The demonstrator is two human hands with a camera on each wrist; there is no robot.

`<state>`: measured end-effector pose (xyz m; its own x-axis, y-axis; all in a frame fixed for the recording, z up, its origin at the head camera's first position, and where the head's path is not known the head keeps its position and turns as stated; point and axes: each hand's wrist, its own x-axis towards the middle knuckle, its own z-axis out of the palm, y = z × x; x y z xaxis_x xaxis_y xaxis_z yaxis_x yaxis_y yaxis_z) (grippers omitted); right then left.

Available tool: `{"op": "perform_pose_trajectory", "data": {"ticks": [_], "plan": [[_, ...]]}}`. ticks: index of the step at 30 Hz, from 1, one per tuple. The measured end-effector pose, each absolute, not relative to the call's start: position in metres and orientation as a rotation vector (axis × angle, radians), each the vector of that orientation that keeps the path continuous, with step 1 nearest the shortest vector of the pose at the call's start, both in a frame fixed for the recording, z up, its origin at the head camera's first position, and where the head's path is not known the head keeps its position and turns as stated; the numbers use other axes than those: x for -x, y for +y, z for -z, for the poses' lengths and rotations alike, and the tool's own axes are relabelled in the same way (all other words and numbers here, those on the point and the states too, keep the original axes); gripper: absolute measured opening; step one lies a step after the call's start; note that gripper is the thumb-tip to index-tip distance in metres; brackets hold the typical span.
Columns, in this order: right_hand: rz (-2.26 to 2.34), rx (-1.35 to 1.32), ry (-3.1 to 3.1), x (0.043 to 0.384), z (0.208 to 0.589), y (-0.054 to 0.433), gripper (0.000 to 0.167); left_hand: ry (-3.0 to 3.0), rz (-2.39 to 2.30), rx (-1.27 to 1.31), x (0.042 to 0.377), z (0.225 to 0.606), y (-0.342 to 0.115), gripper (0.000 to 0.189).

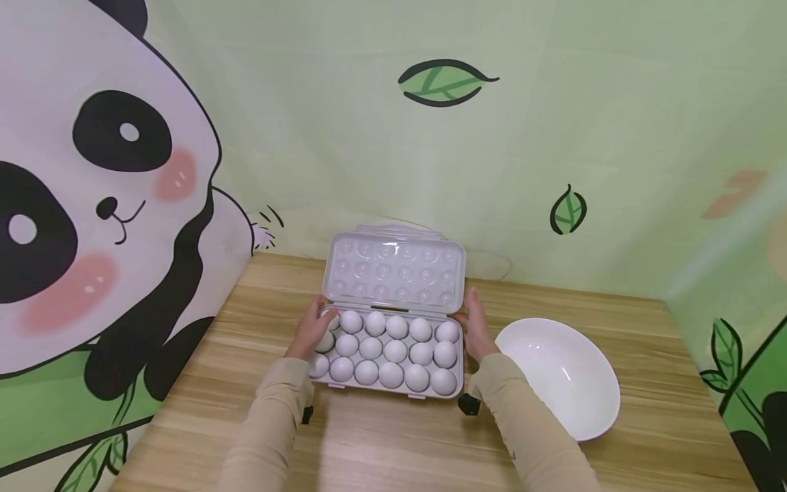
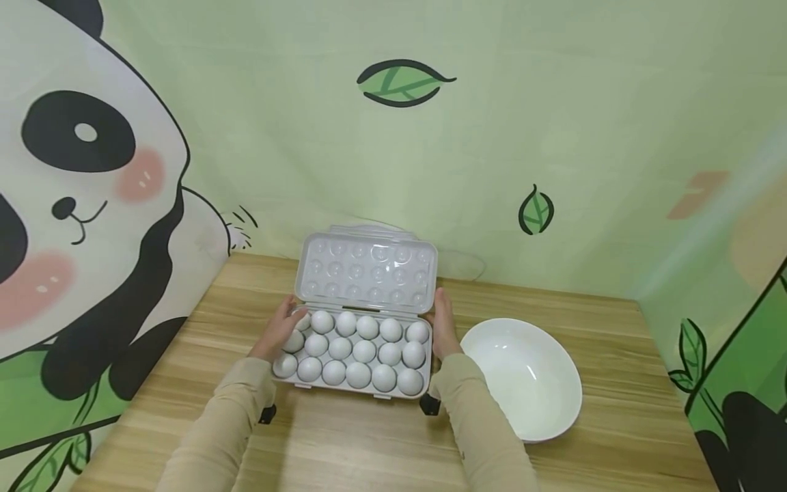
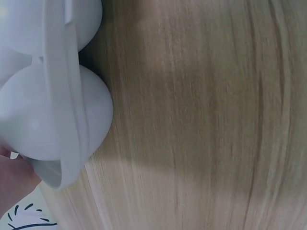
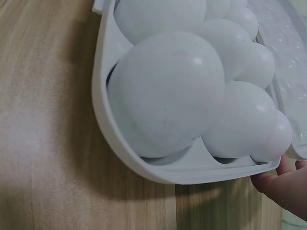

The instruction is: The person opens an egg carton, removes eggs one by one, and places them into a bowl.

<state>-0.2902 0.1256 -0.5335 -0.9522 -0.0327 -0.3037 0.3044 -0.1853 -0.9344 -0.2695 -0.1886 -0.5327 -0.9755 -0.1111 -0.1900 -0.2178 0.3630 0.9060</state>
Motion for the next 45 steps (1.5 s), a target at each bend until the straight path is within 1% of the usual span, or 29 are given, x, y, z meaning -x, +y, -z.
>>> {"op": "perform_pose_trajectory", "data": {"ticks": [4, 13, 18, 25, 36, 45], "plan": [[2.216, -0.347, 1.839, 0.281, 0.518, 0.123, 0.071, 2.489, -1.724, 0.302, 0.267, 0.531, -0.19, 0.063], [2.199, -0.376, 1.84, 0.278, 0.521, 0.125, 0.072, 2.38, -1.804, 0.375, 0.265, 0.532, -0.194, 0.059], [2.188, -0.402, 1.868, 0.277, 0.521, 0.125, 0.073, 2.346, -1.852, 0.372, 0.263, 0.532, -0.196, 0.058], [2.165, -0.438, 1.888, 0.274, 0.518, 0.126, 0.078, 2.358, -1.837, 0.364, 0.261, 0.535, -0.199, 0.056], [2.143, -0.462, 1.885, 0.268, 0.511, 0.126, 0.068, 2.316, -1.833, 0.393, 0.253, 0.528, -0.2, 0.053], [2.091, -0.467, 1.902, 0.266, 0.509, 0.126, 0.073, 2.3, -1.828, 0.411, 0.245, 0.523, -0.199, 0.052]]}}
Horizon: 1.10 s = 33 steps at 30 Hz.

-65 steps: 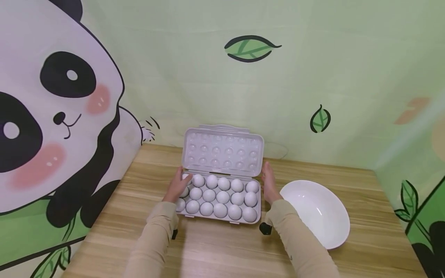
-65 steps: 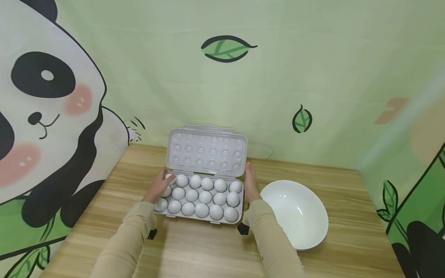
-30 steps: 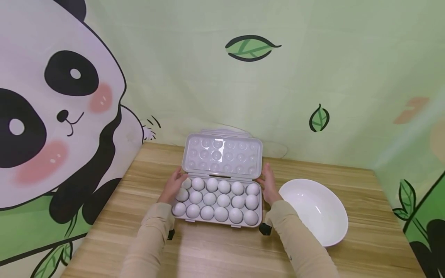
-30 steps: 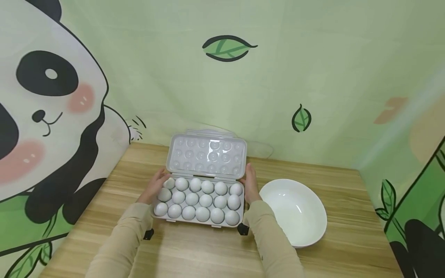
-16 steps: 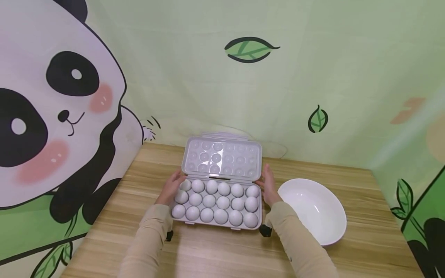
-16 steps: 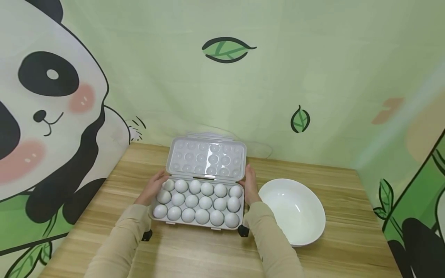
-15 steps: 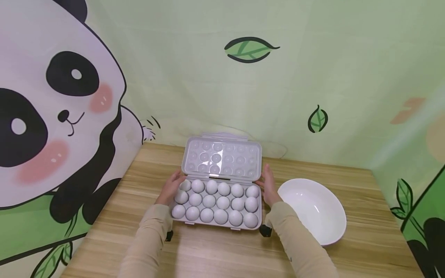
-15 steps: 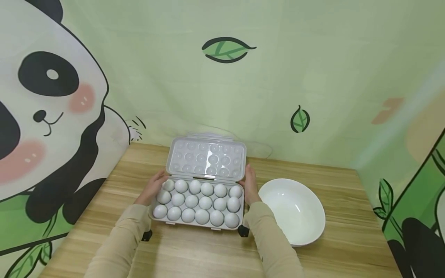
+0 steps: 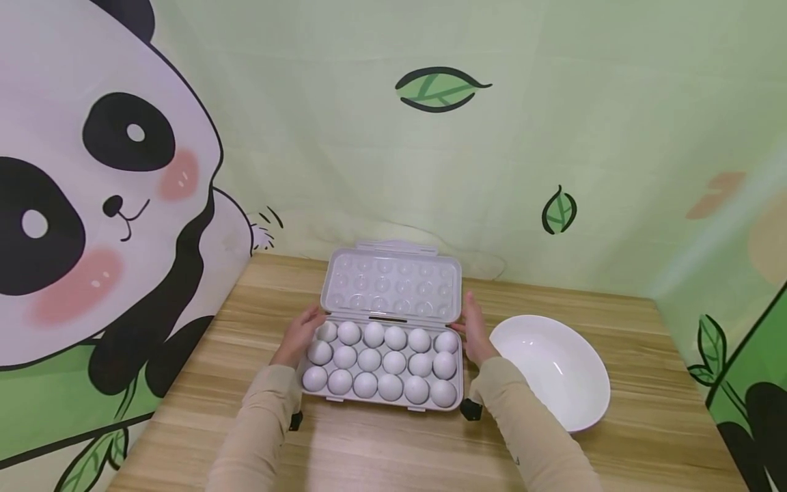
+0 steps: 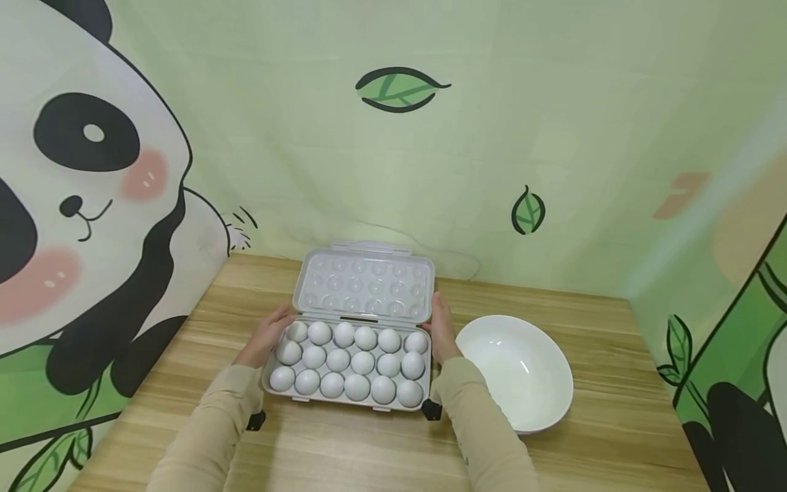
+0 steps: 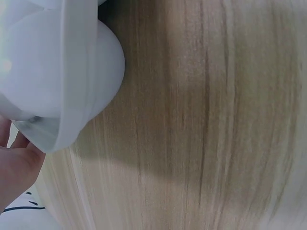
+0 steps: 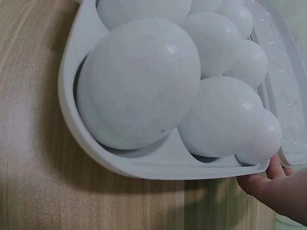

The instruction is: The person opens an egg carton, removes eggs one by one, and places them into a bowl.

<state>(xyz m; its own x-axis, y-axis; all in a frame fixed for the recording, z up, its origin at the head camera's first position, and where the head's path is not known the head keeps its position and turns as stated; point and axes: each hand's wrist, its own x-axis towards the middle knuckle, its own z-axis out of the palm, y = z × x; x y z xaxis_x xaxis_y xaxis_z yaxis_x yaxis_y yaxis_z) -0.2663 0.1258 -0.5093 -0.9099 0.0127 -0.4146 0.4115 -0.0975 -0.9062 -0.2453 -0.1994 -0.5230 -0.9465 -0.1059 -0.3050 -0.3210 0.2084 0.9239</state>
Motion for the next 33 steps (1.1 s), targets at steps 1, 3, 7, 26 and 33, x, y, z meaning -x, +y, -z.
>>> {"op": "perform_pose_trajectory", "data": {"ticks": [1, 3, 7, 26, 33], "plan": [[2.092, -0.47, 1.899, 0.266, 0.51, 0.126, 0.072, 2.302, -1.831, 0.409, 0.245, 0.523, -0.199, 0.052], [2.086, -0.469, 1.902, 0.267, 0.51, 0.126, 0.073, 2.301, -1.846, 0.399, 0.245, 0.525, -0.2, 0.052], [2.079, -0.475, 1.898, 0.266, 0.51, 0.127, 0.073, 2.308, -1.856, 0.38, 0.245, 0.529, -0.2, 0.051], [1.994, -0.594, 1.925, 0.304, 0.574, 0.137, 0.091, 2.323, -1.881, 0.351, 0.242, 0.534, -0.204, 0.049], [2.011, -0.524, 1.899, 0.276, 0.532, 0.131, 0.082, 2.304, -1.863, 0.363, 0.238, 0.533, -0.204, 0.049]]}}
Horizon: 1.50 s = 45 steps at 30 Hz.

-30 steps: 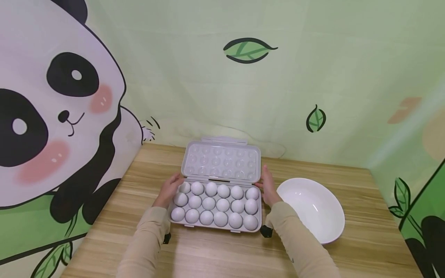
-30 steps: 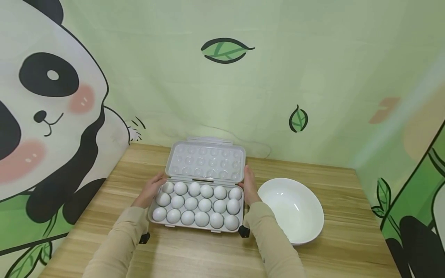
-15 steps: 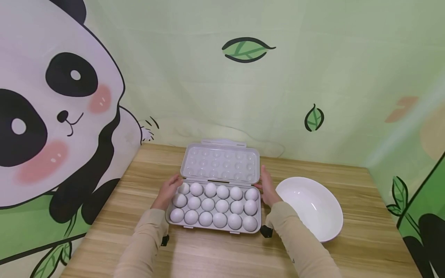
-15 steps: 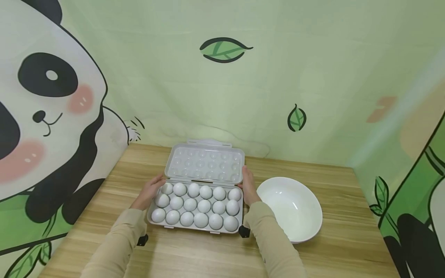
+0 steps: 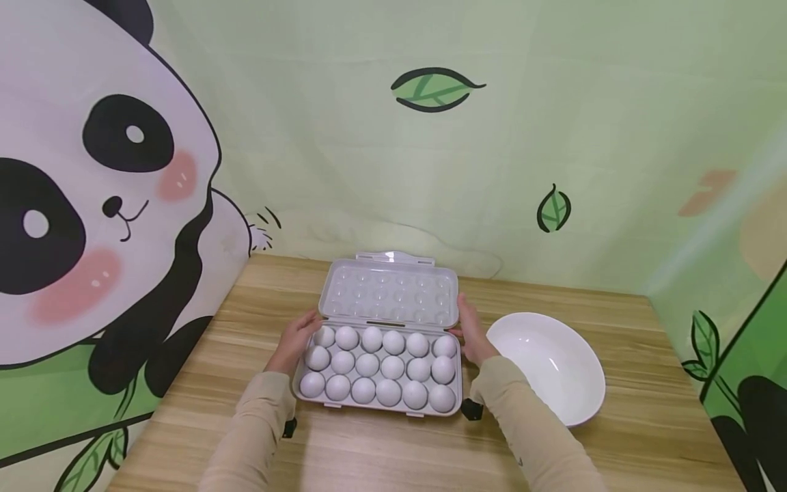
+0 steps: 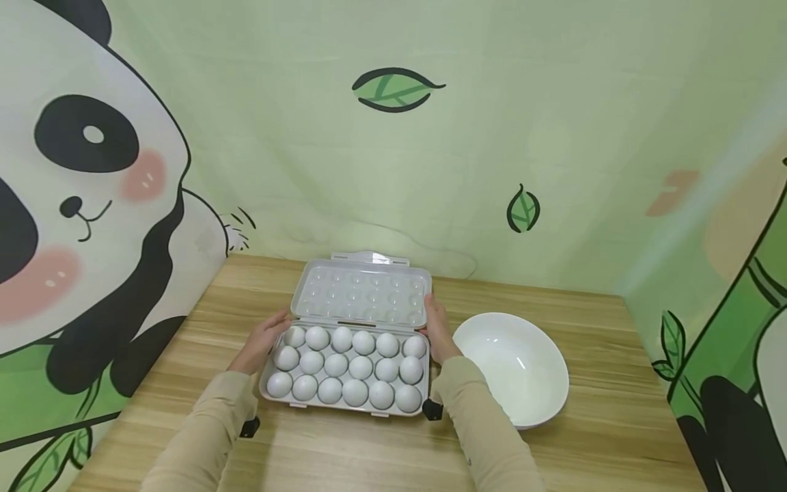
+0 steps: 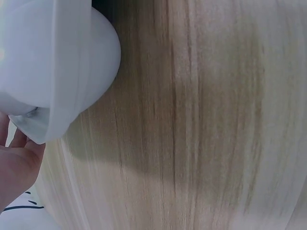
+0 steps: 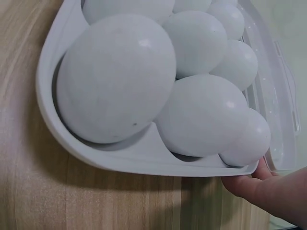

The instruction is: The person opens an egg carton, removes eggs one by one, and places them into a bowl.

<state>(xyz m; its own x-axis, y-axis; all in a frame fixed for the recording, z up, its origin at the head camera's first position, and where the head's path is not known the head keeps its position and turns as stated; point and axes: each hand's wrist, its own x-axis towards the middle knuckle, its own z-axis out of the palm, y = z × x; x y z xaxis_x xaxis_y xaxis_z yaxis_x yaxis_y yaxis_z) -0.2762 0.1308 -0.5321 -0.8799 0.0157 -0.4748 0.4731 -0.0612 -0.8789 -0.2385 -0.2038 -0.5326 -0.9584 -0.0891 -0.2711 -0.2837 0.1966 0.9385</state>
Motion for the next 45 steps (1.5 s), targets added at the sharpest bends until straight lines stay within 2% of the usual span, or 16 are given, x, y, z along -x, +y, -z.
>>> {"op": "perform_pose_trajectory", "data": {"ticks": [4, 9, 18, 22, 25, 30, 37, 45], "plan": [[1.992, -0.466, 1.917, 0.266, 0.517, 0.129, 0.078, 2.292, -1.86, 0.373, 0.237, 0.533, -0.204, 0.049], [1.996, -0.439, 1.915, 0.267, 0.52, 0.131, 0.076, 2.296, -1.85, 0.352, 0.235, 0.534, -0.205, 0.05], [1.97, -0.42, 1.904, 0.272, 0.527, 0.133, 0.069, 2.454, -1.684, 0.129, 0.225, 0.533, -0.205, 0.052], [1.837, -0.425, 1.951, 0.265, 0.509, 0.133, 0.07, 2.505, -1.662, 0.083, 0.219, 0.535, -0.207, 0.052], [1.743, -0.43, 1.965, 0.257, 0.49, 0.131, 0.07, 2.459, -1.736, 0.092, 0.217, 0.536, -0.21, 0.052], [1.649, -0.394, 1.985, 0.255, 0.484, 0.135, 0.06, 2.302, -1.878, 0.181, 0.214, 0.54, -0.216, 0.053], [1.448, -0.312, 2.105, 0.254, 0.48, 0.134, 0.056, 2.182, -1.847, 0.318, 0.211, 0.543, -0.225, 0.056], [1.264, -0.225, 2.224, 0.254, 0.479, 0.131, 0.046, 2.118, -1.834, 0.291, 0.21, 0.547, -0.234, 0.043]]}}
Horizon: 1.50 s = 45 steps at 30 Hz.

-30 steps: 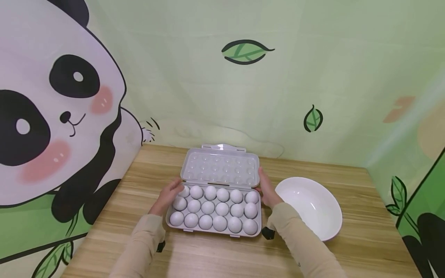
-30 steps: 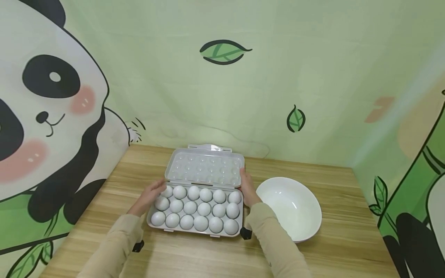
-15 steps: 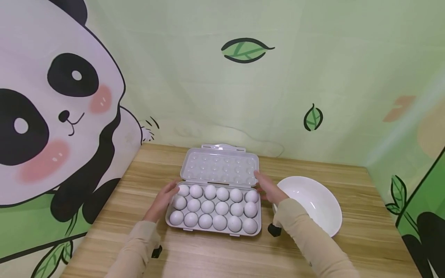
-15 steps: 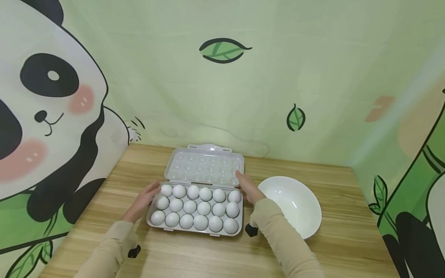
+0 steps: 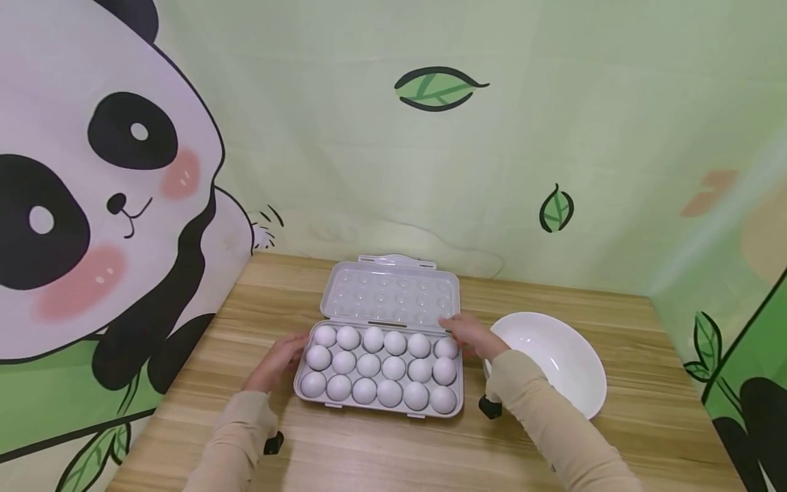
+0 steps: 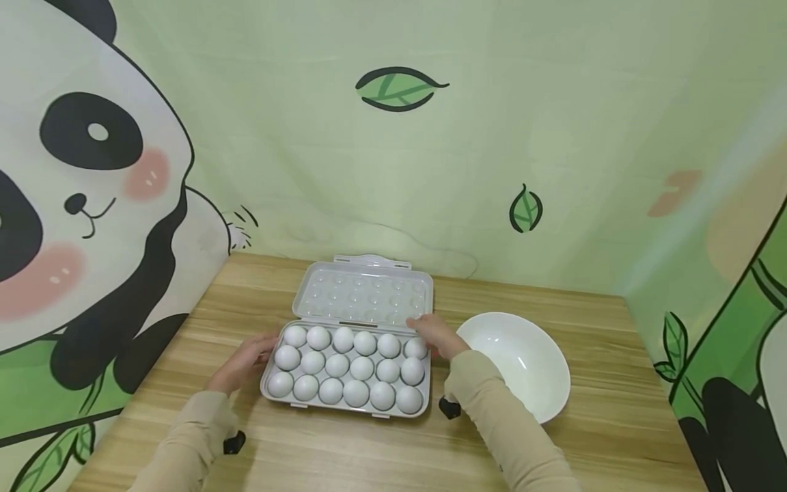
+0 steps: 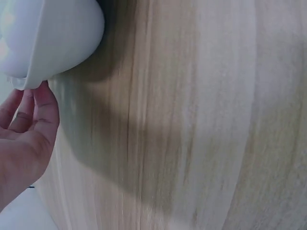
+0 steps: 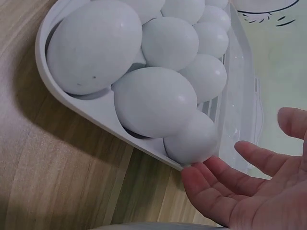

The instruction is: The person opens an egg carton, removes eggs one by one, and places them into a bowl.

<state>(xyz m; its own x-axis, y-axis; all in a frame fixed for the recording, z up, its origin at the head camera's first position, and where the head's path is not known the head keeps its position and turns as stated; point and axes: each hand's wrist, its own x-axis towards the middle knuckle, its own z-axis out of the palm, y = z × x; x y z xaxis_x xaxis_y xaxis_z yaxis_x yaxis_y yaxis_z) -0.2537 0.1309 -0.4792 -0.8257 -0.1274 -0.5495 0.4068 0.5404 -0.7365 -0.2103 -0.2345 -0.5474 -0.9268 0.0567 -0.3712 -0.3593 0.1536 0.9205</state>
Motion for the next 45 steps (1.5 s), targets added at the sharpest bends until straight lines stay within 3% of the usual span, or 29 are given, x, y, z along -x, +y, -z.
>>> {"op": "perform_pose_trajectory", "data": {"ticks": [5, 18, 28, 34, 45], "plan": [[1.201, -0.199, 2.275, 0.252, 0.478, 0.128, 0.037, 1.987, -1.877, 0.268, 0.211, 0.551, -0.24, 0.038], [1.036, -0.046, 2.44, 0.253, 0.489, 0.125, 0.032, 1.964, -1.813, 0.311, 0.208, 0.548, -0.244, 0.026], [0.81, 0.17, 2.676, 0.248, 0.494, 0.117, 0.014, 1.962, -1.807, 0.289, 0.208, 0.55, -0.248, 0.035], [0.6, 0.293, 2.837, 0.246, 0.5, 0.113, 0.014, 1.921, -1.818, 0.263, 0.21, 0.554, -0.251, 0.036], [0.465, 0.23, 2.882, 0.245, 0.509, 0.105, 0.026, 1.948, -1.772, 0.271, 0.211, 0.553, -0.251, 0.038]]}}
